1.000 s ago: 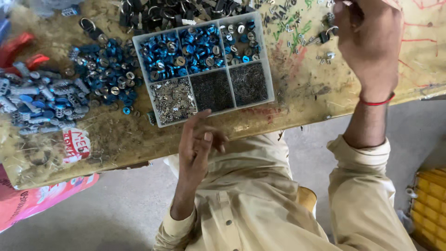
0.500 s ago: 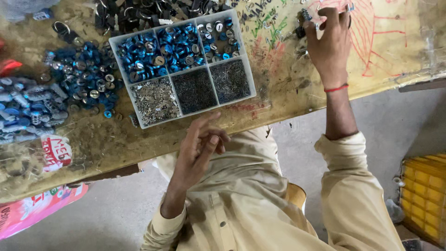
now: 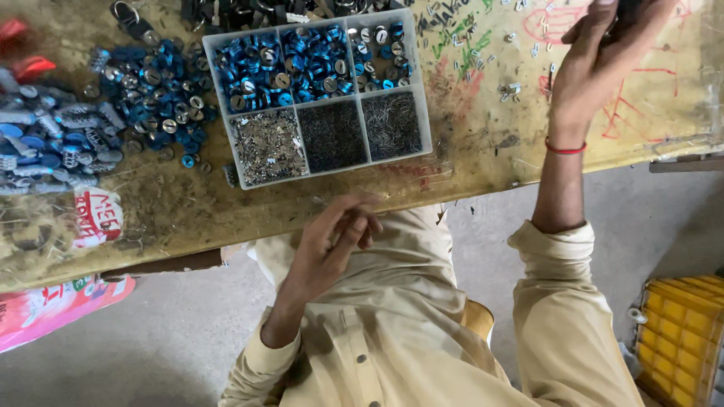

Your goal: The person sits at a workbench assembling padlocks. They use a small metal pin tool to work inside a black cylindrical padlock body, then pick blue plastic caps and small metal components from a compartment tray and press them into the padlock parts by hand, setting finished pieces on the bench.

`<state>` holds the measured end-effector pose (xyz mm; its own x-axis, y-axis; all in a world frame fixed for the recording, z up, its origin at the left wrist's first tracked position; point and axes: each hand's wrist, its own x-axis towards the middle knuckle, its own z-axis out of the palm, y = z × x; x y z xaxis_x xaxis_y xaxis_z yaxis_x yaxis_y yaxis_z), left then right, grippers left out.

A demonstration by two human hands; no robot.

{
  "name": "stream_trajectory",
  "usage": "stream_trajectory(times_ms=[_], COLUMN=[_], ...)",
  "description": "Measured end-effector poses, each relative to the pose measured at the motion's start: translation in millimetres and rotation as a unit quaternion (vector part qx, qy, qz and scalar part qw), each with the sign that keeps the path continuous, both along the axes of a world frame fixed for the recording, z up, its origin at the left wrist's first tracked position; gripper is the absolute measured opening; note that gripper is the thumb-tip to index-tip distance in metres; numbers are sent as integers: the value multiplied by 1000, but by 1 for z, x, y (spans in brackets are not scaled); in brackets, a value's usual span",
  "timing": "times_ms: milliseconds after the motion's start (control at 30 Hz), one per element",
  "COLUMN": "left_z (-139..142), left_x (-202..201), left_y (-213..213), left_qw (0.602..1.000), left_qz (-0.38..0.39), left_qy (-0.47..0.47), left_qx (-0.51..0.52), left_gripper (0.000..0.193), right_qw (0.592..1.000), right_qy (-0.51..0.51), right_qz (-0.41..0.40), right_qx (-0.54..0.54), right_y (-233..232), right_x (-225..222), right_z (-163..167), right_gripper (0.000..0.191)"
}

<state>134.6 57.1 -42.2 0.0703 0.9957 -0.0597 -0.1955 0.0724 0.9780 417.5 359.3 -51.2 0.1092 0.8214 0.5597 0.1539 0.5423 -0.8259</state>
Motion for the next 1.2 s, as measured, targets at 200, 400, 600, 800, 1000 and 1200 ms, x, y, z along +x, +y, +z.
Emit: stream_trajectory(times_ms=[200,400,600,800,1000,1200], left_z=[-4,-8,31,67,68,62], left_x=[1,1,2,5,-9,-15], left_y=[-2,3,24,41,34,24], left_qw=[999,999,979,938,993,991], left_qz=[-14,-6,71,85,7,-16], left_qy=[-35,24,157,275,66,104], left_qx=[0,19,113,194,93,86], left_gripper=[28,32,58,42,29,28], right_qw=[878,974,887,839,832,763], right_qy=[-476,-188,-145,-316,-402,-500], right_qz=[21,111,383,431,383,395], right_qx=[41,-58,-214,-98,-14,109], right_y=[7,-15,-107,-155,-168,-169], right_x=[-13,-24,-35,-58,-74,-79], right_z=[-29,23,85,99,119,127], right_gripper=[31,33,37,46,45,40])
